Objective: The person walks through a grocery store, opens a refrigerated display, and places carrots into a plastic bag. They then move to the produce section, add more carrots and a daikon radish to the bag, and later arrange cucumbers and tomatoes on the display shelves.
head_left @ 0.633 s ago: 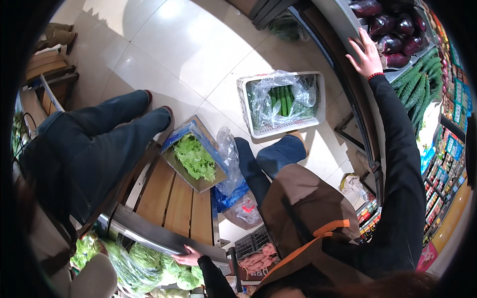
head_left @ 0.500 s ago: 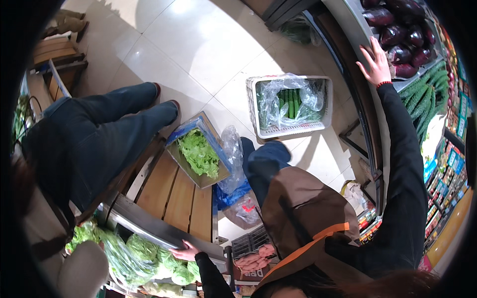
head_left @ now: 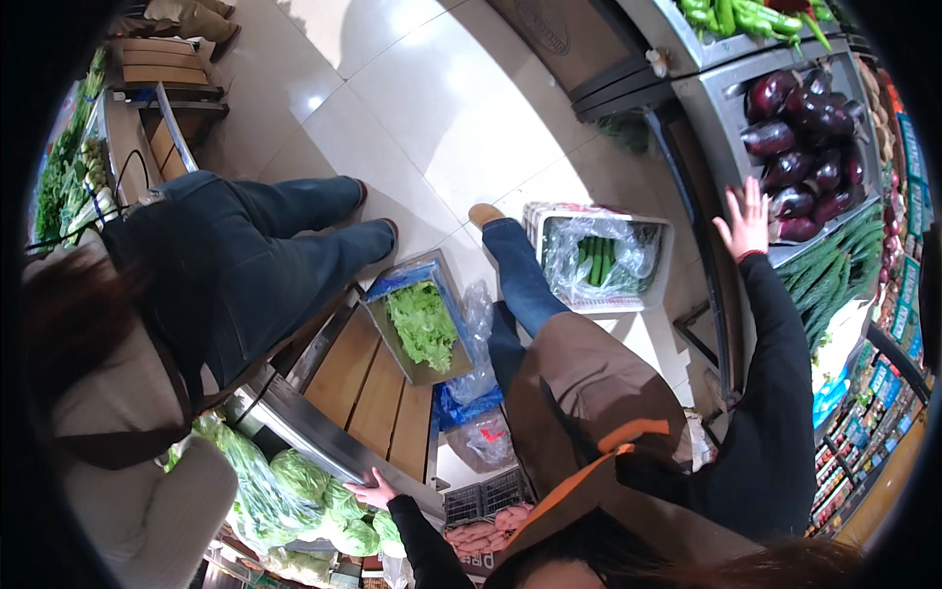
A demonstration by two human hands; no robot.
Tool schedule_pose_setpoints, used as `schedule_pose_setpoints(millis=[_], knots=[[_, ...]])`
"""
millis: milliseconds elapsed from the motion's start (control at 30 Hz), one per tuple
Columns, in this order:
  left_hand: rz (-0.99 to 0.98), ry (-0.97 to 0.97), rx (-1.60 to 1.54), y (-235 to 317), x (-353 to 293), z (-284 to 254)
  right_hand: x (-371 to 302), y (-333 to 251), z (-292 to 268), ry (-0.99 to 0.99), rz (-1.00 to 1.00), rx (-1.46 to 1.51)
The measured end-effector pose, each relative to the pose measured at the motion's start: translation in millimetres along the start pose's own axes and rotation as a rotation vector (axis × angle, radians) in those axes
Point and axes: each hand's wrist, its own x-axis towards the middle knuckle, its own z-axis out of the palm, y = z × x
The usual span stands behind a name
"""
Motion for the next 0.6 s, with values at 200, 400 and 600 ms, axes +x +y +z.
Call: schedule_pose_setpoints(millis=[200, 400, 600], knots=[[-0.248, -0.095, 0.301, 25.0, 30.2, -3.8, 114.2, -32.1, -62.1, -0.189, -0.004, 0.052], [-0.208, -0.132, 0.281, 32.8, 48.1, -8.1, 271.4, -10.3, -51.6, 0.165, -0.101, 0.215], [-0.473, -0.271, 0.374, 33.9, 65.9, 1.0, 268.5, 18.8, 2.7, 0.221, -0.186, 0.220]])
